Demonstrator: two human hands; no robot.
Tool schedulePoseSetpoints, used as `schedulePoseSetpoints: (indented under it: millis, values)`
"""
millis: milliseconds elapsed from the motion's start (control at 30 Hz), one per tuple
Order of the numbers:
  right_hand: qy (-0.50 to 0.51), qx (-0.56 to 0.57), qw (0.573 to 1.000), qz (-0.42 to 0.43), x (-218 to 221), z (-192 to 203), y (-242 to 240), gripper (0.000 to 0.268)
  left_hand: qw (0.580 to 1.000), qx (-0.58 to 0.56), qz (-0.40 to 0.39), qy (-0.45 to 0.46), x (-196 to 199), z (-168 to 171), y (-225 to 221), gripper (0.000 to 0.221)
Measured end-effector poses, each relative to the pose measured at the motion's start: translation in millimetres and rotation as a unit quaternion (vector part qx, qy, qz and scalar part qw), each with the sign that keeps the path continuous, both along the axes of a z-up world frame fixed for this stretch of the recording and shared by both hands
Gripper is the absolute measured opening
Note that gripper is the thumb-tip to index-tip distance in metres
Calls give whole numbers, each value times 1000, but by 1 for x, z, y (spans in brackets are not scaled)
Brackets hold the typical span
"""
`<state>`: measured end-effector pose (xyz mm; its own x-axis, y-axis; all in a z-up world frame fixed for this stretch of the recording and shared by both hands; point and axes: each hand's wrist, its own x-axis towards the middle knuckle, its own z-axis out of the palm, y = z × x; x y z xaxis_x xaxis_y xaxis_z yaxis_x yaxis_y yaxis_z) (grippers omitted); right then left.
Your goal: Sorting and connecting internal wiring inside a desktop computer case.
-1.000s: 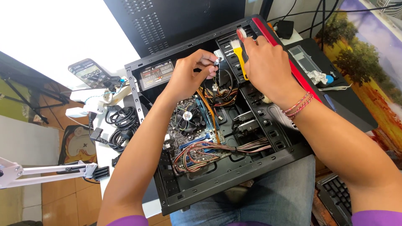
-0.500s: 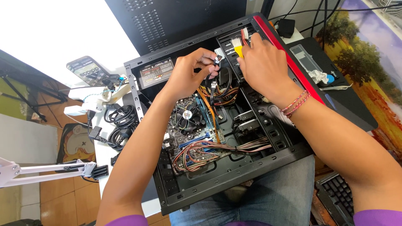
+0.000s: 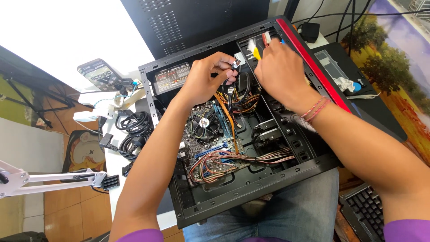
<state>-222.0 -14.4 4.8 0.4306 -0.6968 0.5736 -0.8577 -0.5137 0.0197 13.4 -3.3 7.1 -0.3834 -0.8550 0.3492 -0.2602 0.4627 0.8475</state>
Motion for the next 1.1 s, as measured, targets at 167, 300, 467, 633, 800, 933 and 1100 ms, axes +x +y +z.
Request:
schedulePoseSetpoints:
  millis: [167, 300, 467, 633, 800, 933, 1100]
  values:
    - [-107, 19, 990, 85, -13, 27, 4, 17, 1000, 0, -12, -8, 6, -1, -2, 23]
    - [-197, 30, 957, 210, -19, 50, 17, 10, 999, 27, -38, 19, 7, -6, -8, 22]
    - [-204, -26, 938, 281, -22, 52, 26, 9, 999, 11, -36, 4, 6, -4, -9, 21]
    - [-203, -12, 934, 293, -15, 52, 31, 11, 999, 26, -11, -20, 5, 1, -5, 21]
    - [-169, 48, 941, 291, -8, 54, 31, 10, 999, 25, -39, 12, 9, -3, -8, 21]
    - [-138, 31, 945, 294, -12, 52, 30, 3, 998, 41, -40, 15, 7, 1, -5, 21]
    - [-133, 7, 949, 286, -16, 58, 31, 4, 996, 60, -50, 30, 6, 0, -8, 20]
